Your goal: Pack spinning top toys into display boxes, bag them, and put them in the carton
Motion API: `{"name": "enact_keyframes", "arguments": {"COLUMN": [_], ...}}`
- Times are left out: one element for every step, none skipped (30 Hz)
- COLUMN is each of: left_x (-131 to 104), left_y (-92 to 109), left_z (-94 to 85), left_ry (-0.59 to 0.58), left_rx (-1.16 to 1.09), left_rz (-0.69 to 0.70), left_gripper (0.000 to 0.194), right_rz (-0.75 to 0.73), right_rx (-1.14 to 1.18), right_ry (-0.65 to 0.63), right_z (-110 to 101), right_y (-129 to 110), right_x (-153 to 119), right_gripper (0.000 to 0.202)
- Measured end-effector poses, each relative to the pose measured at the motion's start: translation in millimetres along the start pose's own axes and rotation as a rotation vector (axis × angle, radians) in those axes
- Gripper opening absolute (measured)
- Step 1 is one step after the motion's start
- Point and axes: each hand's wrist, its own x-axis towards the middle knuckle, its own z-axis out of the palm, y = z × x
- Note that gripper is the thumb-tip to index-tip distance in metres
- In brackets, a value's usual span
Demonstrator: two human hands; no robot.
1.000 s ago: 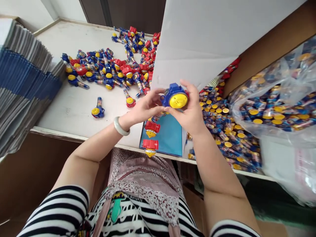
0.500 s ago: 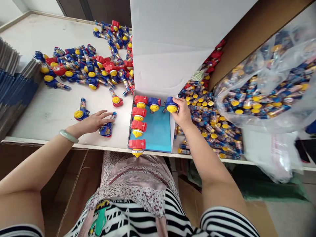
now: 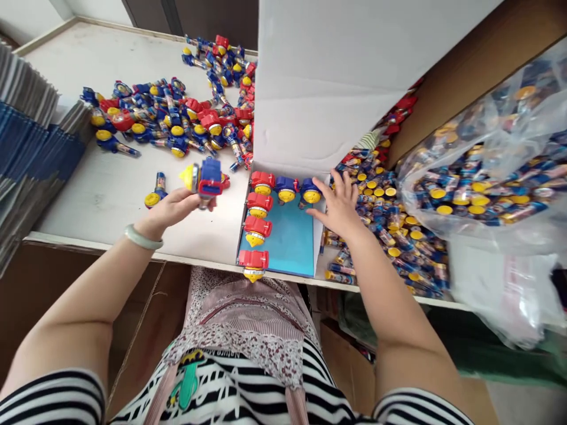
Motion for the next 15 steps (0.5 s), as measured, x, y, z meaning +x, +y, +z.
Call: {"name": "enact_keyframes", "arguments": {"left_x": [7.0,15.2,24.2,33.0,41.0,47.6,52.4,55.4,56.6,56.2,54.7,52.3,49.5,46.7,44.3], "left_y": [12.3,25.0,37.8,50.1,61.4,71.0,78.6,83.8,86.4,86.8,85.1,82.0,78.1,74.0,70.3], "left_z": [13.9,28.8,43.8,58.4,71.7,83.4,93.0,100.3,105.4,108.4,109.7,110.1,110.0,110.2,111.0], "left_ry": [-0.021,-0.049,-0.075,-0.094,-0.119,-0.144,-0.169,-0.191,-0.208,-0.211,-0.193,-0.148,-0.080,0.006,0.101], "left_rx": [-0.090,-0.147,-0.168,-0.169,-0.158,-0.148,-0.143,-0.138,-0.128,-0.108,-0.074,-0.025,0.036,0.105,0.175], "left_rz": [0.046,0.082,0.110,0.134,0.154,0.171,0.185,0.192,0.194,0.196,0.205,0.222,0.246,0.275,0.307], "left_gripper": [0.049,0.048,0.047,0.046,0.045,0.046,0.047,0.049,0.050,0.050,0.049,0.047,0.044,0.041,0.038], "right_rz": [-0.009,-0.029,-0.057,-0.092,-0.126,-0.155,-0.176,-0.189,-0.192,-0.186,-0.175,-0.163,-0.148,-0.129,-0.109], "right_rx": [-0.008,-0.004,0.020,0.073,0.162,0.282,0.423,0.571,0.711,0.834,0.935,1.017,1.079,1.125,1.154], "right_ry": [-0.040,-0.053,-0.038,-0.001,0.049,0.100,0.143,0.175,0.202,0.226,0.246,0.265,0.283,0.303,0.320], "right_z": [-9.3,-19.1,-28.8,-37.7,-44.9,-49.9,-52.2,-52.0,-49.5,-45.4,-40.4,-35.3,-30.7,-26.8,-24.0], "right_y": [-3.1,-8.4,-16.1,-26.5,-39.1,-53.0,-67.3,-81.0,-93.2,-103.4,-111.7,-118.2,-123.5,-128.0,-132.3], "right_x": [-0.4,0.0,1.1,2.7,4.7,6.9,9.0,10.7,11.7,11.8,10.8,8.8,5.8,2.4,-1.1], "right_gripper": [0.074,0.075,0.076,0.080,0.085,0.092,0.098,0.102,0.103,0.103,0.103,0.103,0.104,0.104,0.103]}}
